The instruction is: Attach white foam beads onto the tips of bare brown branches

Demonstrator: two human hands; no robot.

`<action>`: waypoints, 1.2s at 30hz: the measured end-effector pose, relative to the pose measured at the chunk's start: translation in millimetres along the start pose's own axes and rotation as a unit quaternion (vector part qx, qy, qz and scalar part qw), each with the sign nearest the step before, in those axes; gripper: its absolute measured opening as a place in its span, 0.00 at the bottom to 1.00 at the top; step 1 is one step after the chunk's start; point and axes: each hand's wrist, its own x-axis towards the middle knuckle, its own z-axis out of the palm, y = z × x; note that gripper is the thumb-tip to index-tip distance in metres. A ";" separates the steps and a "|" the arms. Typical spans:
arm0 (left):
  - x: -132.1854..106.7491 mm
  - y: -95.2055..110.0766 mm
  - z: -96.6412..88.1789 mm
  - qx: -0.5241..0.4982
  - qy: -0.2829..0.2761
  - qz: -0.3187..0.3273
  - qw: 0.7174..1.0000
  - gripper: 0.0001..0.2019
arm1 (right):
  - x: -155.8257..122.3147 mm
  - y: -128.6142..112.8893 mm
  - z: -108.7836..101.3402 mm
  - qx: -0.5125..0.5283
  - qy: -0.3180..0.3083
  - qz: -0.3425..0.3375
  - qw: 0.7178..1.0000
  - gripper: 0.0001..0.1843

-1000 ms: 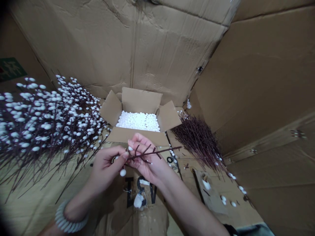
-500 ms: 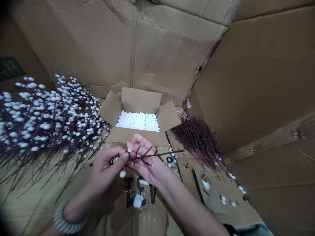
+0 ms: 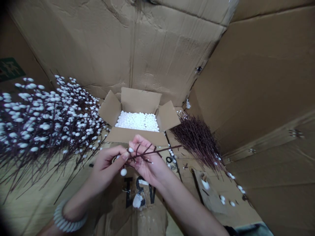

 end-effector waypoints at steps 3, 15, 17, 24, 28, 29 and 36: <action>-0.6 -0.8 0.1 -0.016 -0.002 -0.008 1.000 0.15 | -5.3 -9.2 -0.9 0.094 0.008 0.029 0.995 0.07; -2.6 -2.5 3.9 0.001 -0.031 -0.017 0.999 0.15 | -7.5 -23.7 -17.0 0.097 0.070 0.027 0.992 0.12; -2.5 -2.1 3.8 0.006 -0.041 -0.011 0.999 0.14 | -4.8 -23.2 -14.7 0.047 0.075 0.027 0.996 0.12; -0.9 0.0 5.1 0.053 -0.039 0.013 0.998 0.12 | 0.3 -23.6 -2.7 -0.030 0.001 0.041 0.999 0.16; -0.4 -0.6 5.2 0.060 -0.040 0.024 0.997 0.12 | -0.4 -22.3 -2.6 -0.019 -0.021 0.081 0.996 0.18; -0.4 -0.9 5.2 0.062 -0.042 0.025 0.997 0.12 | -0.7 -22.0 -2.8 -0.014 -0.019 0.089 0.996 0.17; -0.7 -1.0 5.3 0.036 -0.031 0.015 0.999 0.12 | -2.5 -20.7 -1.8 0.026 -0.008 0.111 0.994 0.15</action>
